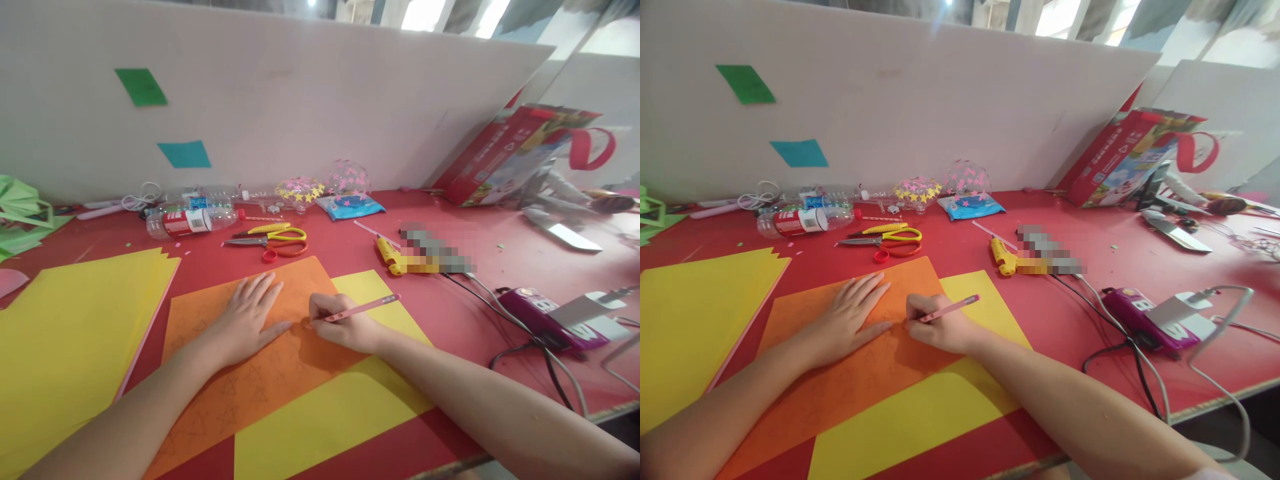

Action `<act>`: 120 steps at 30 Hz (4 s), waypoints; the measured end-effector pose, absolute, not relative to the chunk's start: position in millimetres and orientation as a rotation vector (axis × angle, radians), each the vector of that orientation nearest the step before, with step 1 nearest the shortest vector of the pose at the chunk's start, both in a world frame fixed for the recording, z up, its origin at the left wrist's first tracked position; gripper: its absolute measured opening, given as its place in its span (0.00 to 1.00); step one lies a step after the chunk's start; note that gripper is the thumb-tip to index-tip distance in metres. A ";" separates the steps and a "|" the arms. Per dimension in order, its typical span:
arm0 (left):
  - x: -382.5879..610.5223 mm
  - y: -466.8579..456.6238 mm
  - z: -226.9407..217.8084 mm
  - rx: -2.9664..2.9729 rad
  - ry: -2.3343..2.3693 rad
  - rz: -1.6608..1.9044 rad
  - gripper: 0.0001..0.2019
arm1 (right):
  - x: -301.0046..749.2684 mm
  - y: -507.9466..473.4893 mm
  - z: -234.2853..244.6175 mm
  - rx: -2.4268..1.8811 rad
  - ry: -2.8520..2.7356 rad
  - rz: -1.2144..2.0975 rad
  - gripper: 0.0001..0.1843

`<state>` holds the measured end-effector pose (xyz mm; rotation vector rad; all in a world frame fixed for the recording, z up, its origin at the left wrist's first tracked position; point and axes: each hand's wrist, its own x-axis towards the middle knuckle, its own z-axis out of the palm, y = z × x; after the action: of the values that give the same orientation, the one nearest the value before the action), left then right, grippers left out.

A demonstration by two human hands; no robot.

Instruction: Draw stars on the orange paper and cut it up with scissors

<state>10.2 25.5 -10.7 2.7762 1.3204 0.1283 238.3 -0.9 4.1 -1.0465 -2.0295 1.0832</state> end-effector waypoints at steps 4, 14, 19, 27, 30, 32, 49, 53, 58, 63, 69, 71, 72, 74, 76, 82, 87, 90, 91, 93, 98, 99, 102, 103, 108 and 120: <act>8.8 27.0 -9.6 2.767 1.320 0.105 0.42 | 242.8 2.2 7.7 -1.125 -1.743 1.238 0.11; 5.1 31.6 -10.8 2.737 1.356 0.171 0.39 | 241.9 -4.6 13.9 -1.075 -1.961 1.360 0.06; 6.9 30.6 -8.6 2.697 1.377 0.137 0.41 | 241.4 -2.5 8.4 -1.081 -1.951 1.324 0.05; 5.8 30.6 -10.1 2.742 1.367 0.156 0.40 | 241.6 -2.9 9.4 -1.062 -1.974 1.363 0.06; 5.8 30.3 -9.6 2.732 1.369 0.137 0.41 | 240.7 -2.9 8.7 -1.053 -1.982 1.307 0.06; 6.1 30.1 -8.9 2.728 1.370 0.131 0.41 | 240.4 -2.7 7.6 -1.051 -1.994 1.269 0.07; 4.9 31.8 -12.3 2.747 1.363 0.177 0.40 | 237.5 -2.0 5.9 -1.103 -2.055 1.099 0.08; 3.8 31.9 -13.8 2.757 1.357 0.205 0.39 | 238.1 -1.8 8.5 -1.109 -2.065 1.121 0.08; 4.0 31.1 -11.1 2.736 1.358 0.189 0.39 | 239.0 -1.0 10.2 -1.095 -2.058 1.131 0.06; 5.8 30.6 -8.9 2.721 1.365 0.154 0.41 | 238.9 -0.2 10.3 -1.072 -2.051 1.158 0.06; 6.7 30.1 -8.7 2.723 1.372 0.134 0.41 | 239.0 -0.7 8.5 -1.059 -2.022 1.176 0.06; 6.4 30.2 -9.0 2.731 1.366 0.136 0.41 | 239.5 -1.2 7.4 -1.057 -2.014 1.172 0.06; 6.3 30.2 -9.1 2.736 1.363 0.141 0.41 | 239.8 -1.5 6.9 -1.052 -2.016 1.170 0.06; 6.2 30.4 -9.5 2.741 1.368 0.154 0.40 | 240.1 -2.3 6.2 -1.034 -2.030 1.166 0.06; 6.5 30.3 -9.5 2.737 1.384 0.153 0.40 | 239.7 -3.5 5.9 -1.015 -2.046 1.167 0.06; 7.1 29.6 -8.7 2.739 1.393 0.116 0.38 | 234.5 -10.0 8.2 -0.977 -2.103 1.116 0.07; 6.2 30.1 -10.2 2.746 1.377 0.152 0.38 | 231.6 -13.2 11.3 -0.980 -2.148 1.052 0.08; 5.8 30.5 -10.8 2.745 1.374 0.158 0.38 | 231.2 -13.7 12.7 -0.987 -2.180 1.034 0.09; 5.7 30.6 -11.0 2.741 1.375 0.158 0.38 | 231.0 -13.8 13.0 -0.989 -2.184 1.034 0.09; 5.5 30.6 -11.4 2.734 1.377 0.157 0.38 | 230.7 -13.8 13.0 -0.991 -2.178 1.036 0.09; 5.4 30.3 -11.7 2.729 1.369 0.145 0.40 | 230.7 -12.8 10.3 -0.993 -2.132 0.998 0.08; 5.5 30.3 -11.5 2.729 1.367 0.145 0.40 | 230.9 -12.4 9.6 -1.002 -2.121 0.996 0.08; 6.0 30.8 -10.6 2.732 1.365 0.142 0.41 | 231.7 -11.1 8.0 -1.039 -2.085 0.989 0.08; 6.2 31.0 -10.2 2.733 1.366 0.136 0.41 | 232.0 -10.6 7.8 -1.050 -2.077 0.984 0.08; 6.9 30.8 -8.1 2.729 1.371 0.110 0.41 | 233.1 -8.5 7.4 -1.117 -2.040 0.975 0.06; 6.5 30.1 -9.2 2.738 1.373 0.118 0.40 | 234.1 -10.0 8.3 -1.038 -2.058 0.996 0.06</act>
<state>6.5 30.1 -9.2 2.7378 1.3733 0.1177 234.1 -10.0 8.3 -1.0379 -2.0578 0.9959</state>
